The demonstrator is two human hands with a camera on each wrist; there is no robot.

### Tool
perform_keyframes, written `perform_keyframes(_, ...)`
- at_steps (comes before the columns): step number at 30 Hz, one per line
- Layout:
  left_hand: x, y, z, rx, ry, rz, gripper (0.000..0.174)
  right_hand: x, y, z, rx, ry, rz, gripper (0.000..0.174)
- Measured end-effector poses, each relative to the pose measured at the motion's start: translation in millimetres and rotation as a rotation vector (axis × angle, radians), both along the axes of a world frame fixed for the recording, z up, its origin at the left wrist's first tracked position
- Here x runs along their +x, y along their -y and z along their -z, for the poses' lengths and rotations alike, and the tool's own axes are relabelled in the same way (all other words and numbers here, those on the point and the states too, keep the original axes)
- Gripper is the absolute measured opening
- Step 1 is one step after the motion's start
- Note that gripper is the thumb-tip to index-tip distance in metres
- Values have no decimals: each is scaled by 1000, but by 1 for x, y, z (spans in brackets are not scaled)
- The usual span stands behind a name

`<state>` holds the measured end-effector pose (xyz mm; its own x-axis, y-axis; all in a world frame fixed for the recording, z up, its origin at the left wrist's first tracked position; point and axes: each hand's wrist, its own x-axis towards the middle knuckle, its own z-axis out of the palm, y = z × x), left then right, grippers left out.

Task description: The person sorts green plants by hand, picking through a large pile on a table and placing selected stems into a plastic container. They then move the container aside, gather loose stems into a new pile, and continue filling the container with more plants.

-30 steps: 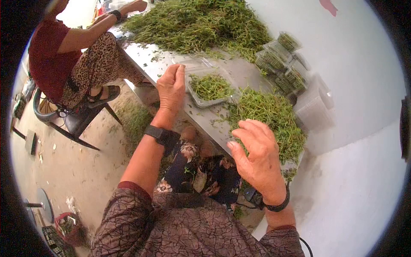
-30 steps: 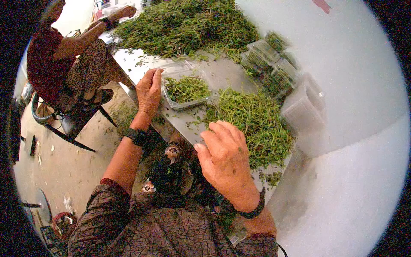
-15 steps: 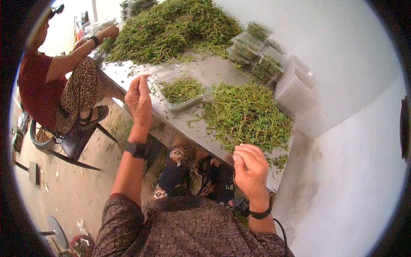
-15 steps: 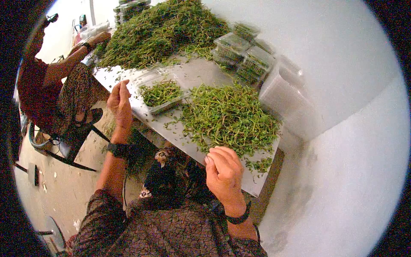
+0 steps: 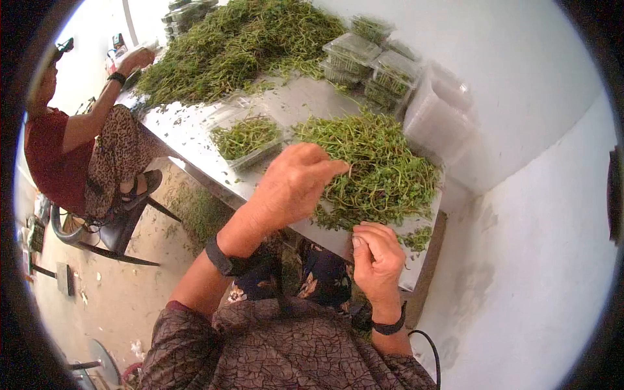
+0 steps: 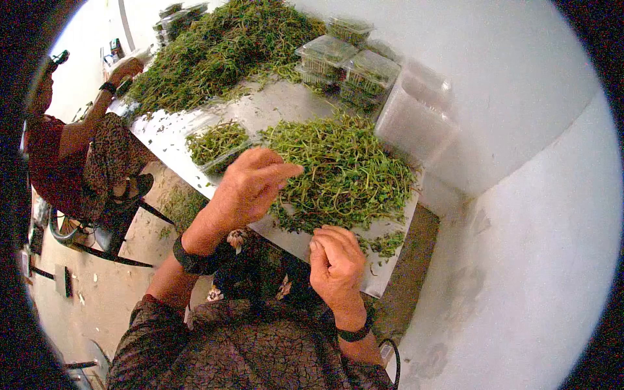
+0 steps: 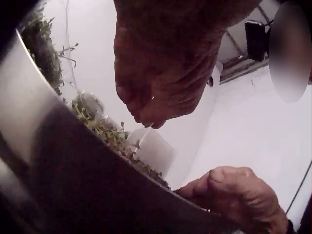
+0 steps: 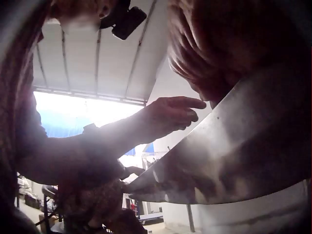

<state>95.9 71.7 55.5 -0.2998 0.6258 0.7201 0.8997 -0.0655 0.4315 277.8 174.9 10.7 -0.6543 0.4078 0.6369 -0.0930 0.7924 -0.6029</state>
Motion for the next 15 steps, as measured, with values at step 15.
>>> perform_keyframes(15,6,-17,15,-138,-184,-56,16,1,0,-3,57,34,-42,7)
